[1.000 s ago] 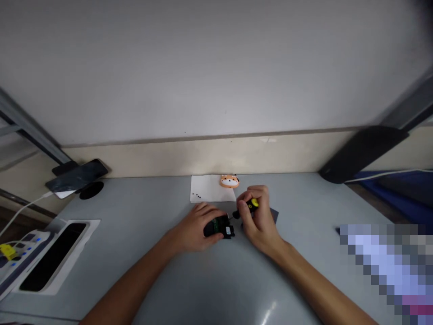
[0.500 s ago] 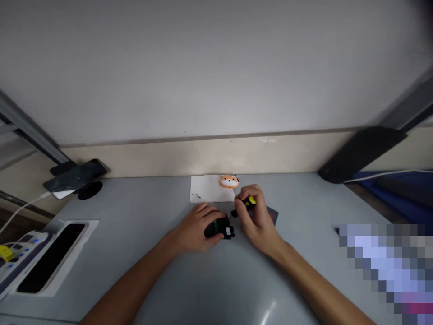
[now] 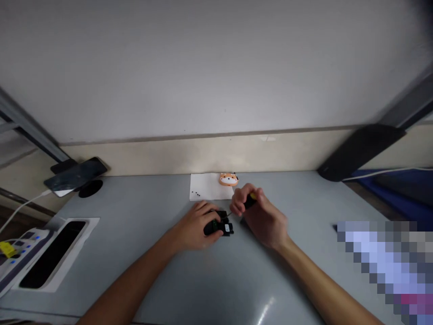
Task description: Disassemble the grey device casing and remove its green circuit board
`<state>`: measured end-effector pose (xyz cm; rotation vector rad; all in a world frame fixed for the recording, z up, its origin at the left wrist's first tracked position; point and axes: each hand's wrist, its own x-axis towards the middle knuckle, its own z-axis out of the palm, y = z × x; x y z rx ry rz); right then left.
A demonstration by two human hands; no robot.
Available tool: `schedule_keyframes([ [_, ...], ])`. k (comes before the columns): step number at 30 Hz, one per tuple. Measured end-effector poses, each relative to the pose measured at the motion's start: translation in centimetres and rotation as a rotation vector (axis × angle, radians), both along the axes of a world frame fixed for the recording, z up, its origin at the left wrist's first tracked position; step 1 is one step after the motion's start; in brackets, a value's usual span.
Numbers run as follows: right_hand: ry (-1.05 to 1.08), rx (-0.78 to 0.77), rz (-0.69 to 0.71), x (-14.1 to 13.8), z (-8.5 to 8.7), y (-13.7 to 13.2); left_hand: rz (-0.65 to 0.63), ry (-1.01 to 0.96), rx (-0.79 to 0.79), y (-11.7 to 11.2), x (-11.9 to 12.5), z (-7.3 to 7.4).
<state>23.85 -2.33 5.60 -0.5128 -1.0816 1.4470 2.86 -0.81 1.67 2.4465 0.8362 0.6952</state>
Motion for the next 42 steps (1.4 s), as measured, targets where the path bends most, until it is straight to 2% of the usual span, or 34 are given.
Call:
schedule_keyframes([
  [6, 0.094, -0.113, -0.008, 0.0, 0.7, 0.6, -0.014, 0.006, 0.000, 0.1, 0.1, 0.1],
  [13, -0.017, -0.043, -0.080, 1.4, 0.1, 1.6, -0.010, 0.015, 0.003, 0.0, 0.1, 0.2],
  [21, 0.182, -0.110, -0.104, -1.8, 0.6, 1.9, -0.001, 0.004, 0.046, 0.2, 0.1, -0.7],
  [29, 0.051, -0.046, 0.026, -3.0, 1.5, 2.1, 0.016, 0.012, 0.160, -0.1, 0.2, -1.3],
  [32, 0.055, -0.037, -0.021, -2.8, 1.5, 2.9, 0.056, 0.036, 0.189, -0.2, 0.1, -1.5],
  [36, -0.046, -0.041, -0.119, -1.9, 1.1, 3.8, 0.069, 0.035, 0.190, -0.3, 0.1, -1.6],
  [42, 0.079, -0.202, -0.043, -0.8, 0.6, 3.6, 0.068, 0.041, 0.124, -0.2, -0.1, -1.4],
])
